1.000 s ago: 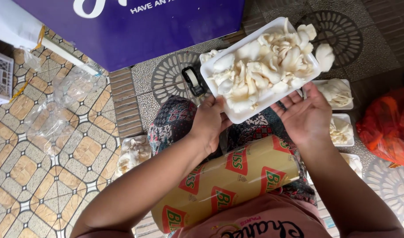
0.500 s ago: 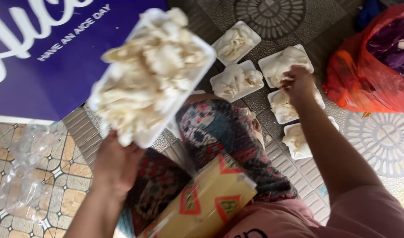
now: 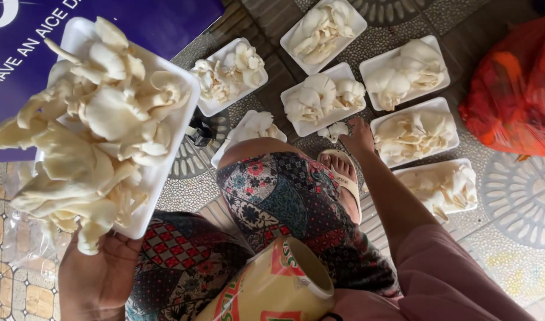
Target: The person packages white mushrooms by placing them into plastic containers, wrapping them in plastic film, and cutting the film with scissors.
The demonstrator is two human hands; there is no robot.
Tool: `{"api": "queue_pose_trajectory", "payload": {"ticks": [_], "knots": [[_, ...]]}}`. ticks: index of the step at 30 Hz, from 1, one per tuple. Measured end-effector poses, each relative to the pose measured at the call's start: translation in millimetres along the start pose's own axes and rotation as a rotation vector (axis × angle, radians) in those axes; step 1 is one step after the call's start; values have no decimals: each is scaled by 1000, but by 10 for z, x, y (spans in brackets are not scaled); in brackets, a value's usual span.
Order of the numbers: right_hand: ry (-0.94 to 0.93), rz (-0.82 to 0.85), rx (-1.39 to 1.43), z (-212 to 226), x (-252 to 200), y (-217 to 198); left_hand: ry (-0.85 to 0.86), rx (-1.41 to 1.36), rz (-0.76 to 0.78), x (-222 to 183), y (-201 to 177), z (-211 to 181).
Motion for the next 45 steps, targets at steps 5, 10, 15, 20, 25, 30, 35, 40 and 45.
{"api": "queue_pose_trajectory", "payload": {"ticks": [5, 10, 15, 20, 25, 30, 35, 40, 45], "knots": [[102, -17, -78, 73, 31, 126, -11, -53, 21, 80, -25, 119], [51, -63, -107, -36, 113, 291, -48, 43, -38, -6, 0, 122], [-186, -137, 18, -326, 195, 512, -78, -7, -49, -91, 58, 146], [-352, -190, 168, -221, -93, 127, -59, -31, -16, 49, -76, 246], [-285, -119, 978, 988, -857, -1437, -50, 67, 22, -140, 24, 237], [-364, 58, 1174, 1989, -953, -2102, -35, 133, 113, -83, -12, 421], [-497, 305, 1132, 3255, -1814, -2404, -29, 152, 196, -2, 25, 575], [-1000, 210, 395, 3986, -2289, -2348, -109, 154, 185, 20, 21, 736], [-1145, 7, 374, 3969, -2392, -2426, -135, 127, 206, -11, 65, 743]]}}
Point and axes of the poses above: each hand's wrist, its own x-axis towards the middle knuckle, its own y-axis out of the palm, z = x × y, the point moved 5 cm from there along x, towards the middle knuckle, and after that the axes turned 14 degrees about -z, right-handed, at the moved point
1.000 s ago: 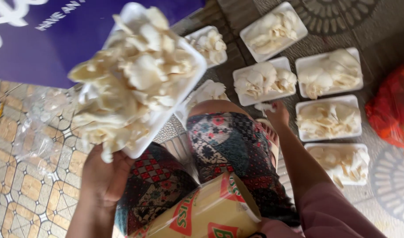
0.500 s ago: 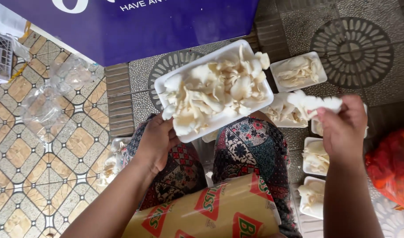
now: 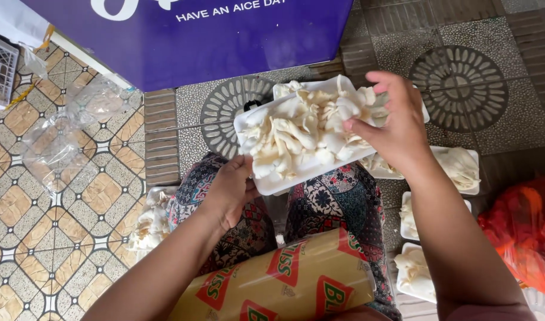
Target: The person packages white mushrooms by placing them into plastic containers, wrapping them in plastic film, and cutting the film with scissors.
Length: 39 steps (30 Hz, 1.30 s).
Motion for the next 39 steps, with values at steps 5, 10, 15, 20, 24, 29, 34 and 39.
{"api": "queue_pose_trajectory", "payload": {"ticks": [5, 10, 15, 20, 24, 29, 34, 39], "knots": [[244, -66, 142, -118, -154, 38, 16, -5, 12, 19, 23, -13], [341, -336, 498, -294, -320, 133, 53, -62, -3, -30, 63, -46], [991, -478, 1054, -352, -579, 394, 73, -120, 7, -148, 149, -91], [1126, -291, 1347, -211, -647, 749, 42, -194, -3, -321, 282, -48], [1103, -308, 1391, -355, -587, 870, 36, -221, 17, -237, 352, 125], [1074, -400, 1442, -296, -532, 909, 74, -203, 41, -533, 378, -59], [1096, -374, 1438, -324, -462, 915, 143, -205, 122, -679, 351, -165], [1161, -366, 1376, -290, -354, 805, 180, -152, 196, -599, 351, -44]]}}
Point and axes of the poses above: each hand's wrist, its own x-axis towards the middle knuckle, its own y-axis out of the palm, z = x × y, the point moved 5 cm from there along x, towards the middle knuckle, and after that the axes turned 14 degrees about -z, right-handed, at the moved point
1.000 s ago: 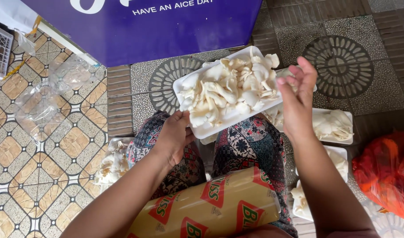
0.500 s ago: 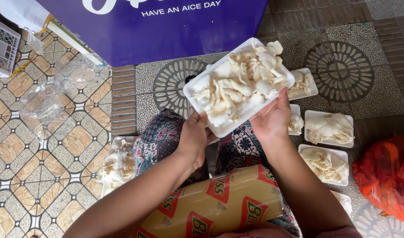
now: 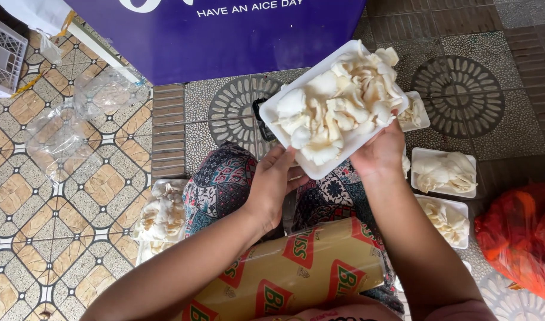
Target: The person packages white mushrooms by placing them into plastic containers, wrapping them in plastic film, and cutting the film with scissors.
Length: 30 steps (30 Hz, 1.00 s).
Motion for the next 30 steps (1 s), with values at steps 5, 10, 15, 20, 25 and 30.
{"api": "queue_pose_trajectory", "payload": {"ticks": [5, 10, 15, 20, 25, 30], "knots": [[-10, -40, -37, 338, -266, 134, -31, 187, 112, -198, -149, -43], [17, -68, -80, 722, -401, -99, -153, 1200, 783, -711, -218, -116], [72, -118, -161, 1217, -413, -589, -109, 1187, 846, -1028, -201, -60], [83, -126, -224, 1904, -202, -1118, 410, 1540, 610, -1373, -264, 309], [95, -122, -278, 1847, 199, -2126, 1285, 1627, 248, -1755, -338, 211], [95, -87, -329, 2321, 92, -2508, 1357, 1381, 248, -1933, -292, 142]]}}
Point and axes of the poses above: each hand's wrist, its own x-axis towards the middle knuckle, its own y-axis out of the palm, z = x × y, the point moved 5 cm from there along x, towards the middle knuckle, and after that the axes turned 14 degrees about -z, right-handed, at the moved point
